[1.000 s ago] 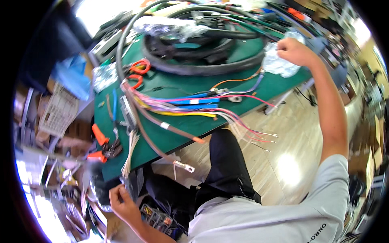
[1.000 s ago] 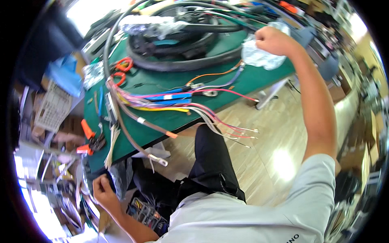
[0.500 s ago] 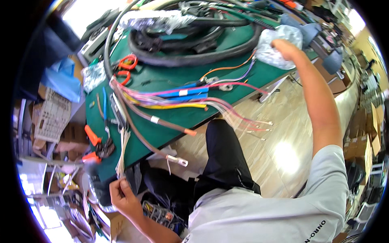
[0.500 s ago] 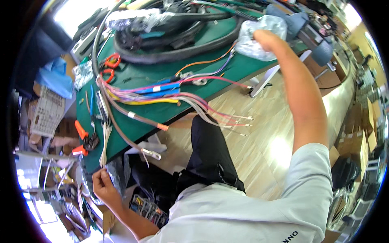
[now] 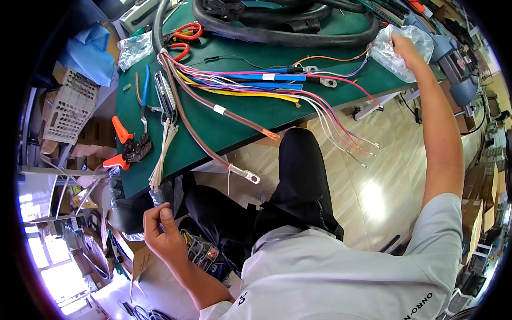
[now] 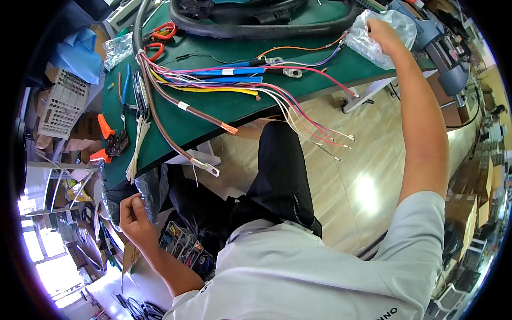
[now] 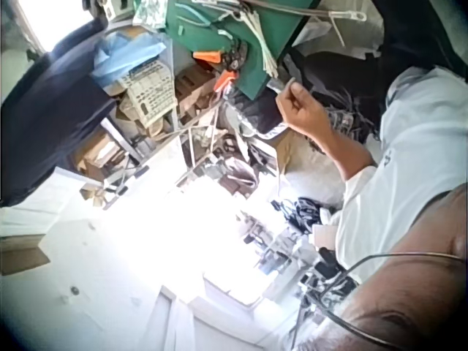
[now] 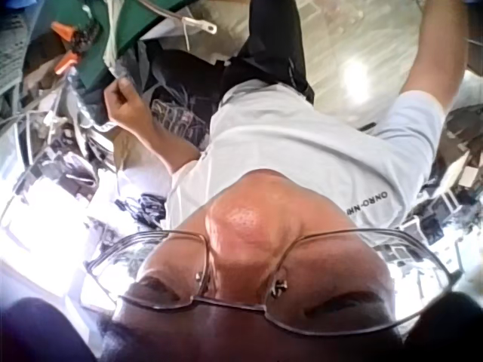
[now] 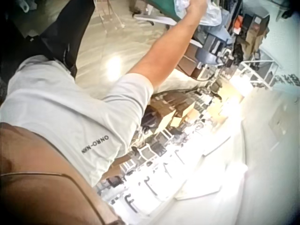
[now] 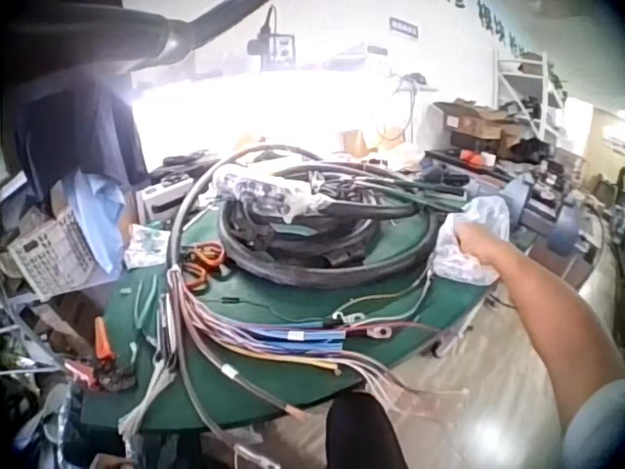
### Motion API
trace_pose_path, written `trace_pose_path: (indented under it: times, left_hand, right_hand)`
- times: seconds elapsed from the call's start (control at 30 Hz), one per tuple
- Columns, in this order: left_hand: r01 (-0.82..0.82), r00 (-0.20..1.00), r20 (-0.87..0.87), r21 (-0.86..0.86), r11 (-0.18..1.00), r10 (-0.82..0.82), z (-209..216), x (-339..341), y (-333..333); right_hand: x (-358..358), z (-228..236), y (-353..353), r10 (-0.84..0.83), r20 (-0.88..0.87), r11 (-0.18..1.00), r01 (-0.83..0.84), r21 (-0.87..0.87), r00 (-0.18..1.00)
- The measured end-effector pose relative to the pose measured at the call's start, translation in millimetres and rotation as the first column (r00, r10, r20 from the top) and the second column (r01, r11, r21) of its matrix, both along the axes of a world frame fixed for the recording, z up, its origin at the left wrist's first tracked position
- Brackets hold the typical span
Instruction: The person slides a metal terminal onto a wire end and pushes it into a plastic sleeve. The person performs these actions by hand, handling multiple wires and terminals one at a time.
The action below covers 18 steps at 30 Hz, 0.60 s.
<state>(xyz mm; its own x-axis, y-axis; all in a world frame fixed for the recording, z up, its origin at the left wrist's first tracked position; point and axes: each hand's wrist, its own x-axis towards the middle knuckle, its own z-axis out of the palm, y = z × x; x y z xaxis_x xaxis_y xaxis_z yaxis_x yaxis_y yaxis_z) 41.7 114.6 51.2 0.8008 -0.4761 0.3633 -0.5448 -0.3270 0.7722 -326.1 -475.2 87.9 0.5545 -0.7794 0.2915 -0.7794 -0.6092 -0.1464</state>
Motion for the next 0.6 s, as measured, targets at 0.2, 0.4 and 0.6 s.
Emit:
trace_pose_path:
  times: [0.2, 0.4, 0.6]
  left_hand:
    - [0.152, 0.988, -0.025, -0.027, 0.988, -0.153, 9.7, -13.8, -20.7]
    - [0.472, 0.861, 0.161, 0.099, 0.876, -0.482, 48.4, -36.2, -81.8]
    - [0.656, 0.528, 0.414, 0.356, 0.666, -0.741, 63.1, -33.3, -157.4]
  right_hand:
    - [15.1, 56.5, 74.1, -0.044, 0.015, 0.983, 0.046, -0.179, 0.999]
    - [32.4, 76.5, 171.9, -0.074, 0.631, 0.996, 0.02, 0.093, 0.772]
    - [52.2, 34.8, 270.5, -0.214, 0.946, 0.696, -0.641, 0.323, 0.244]
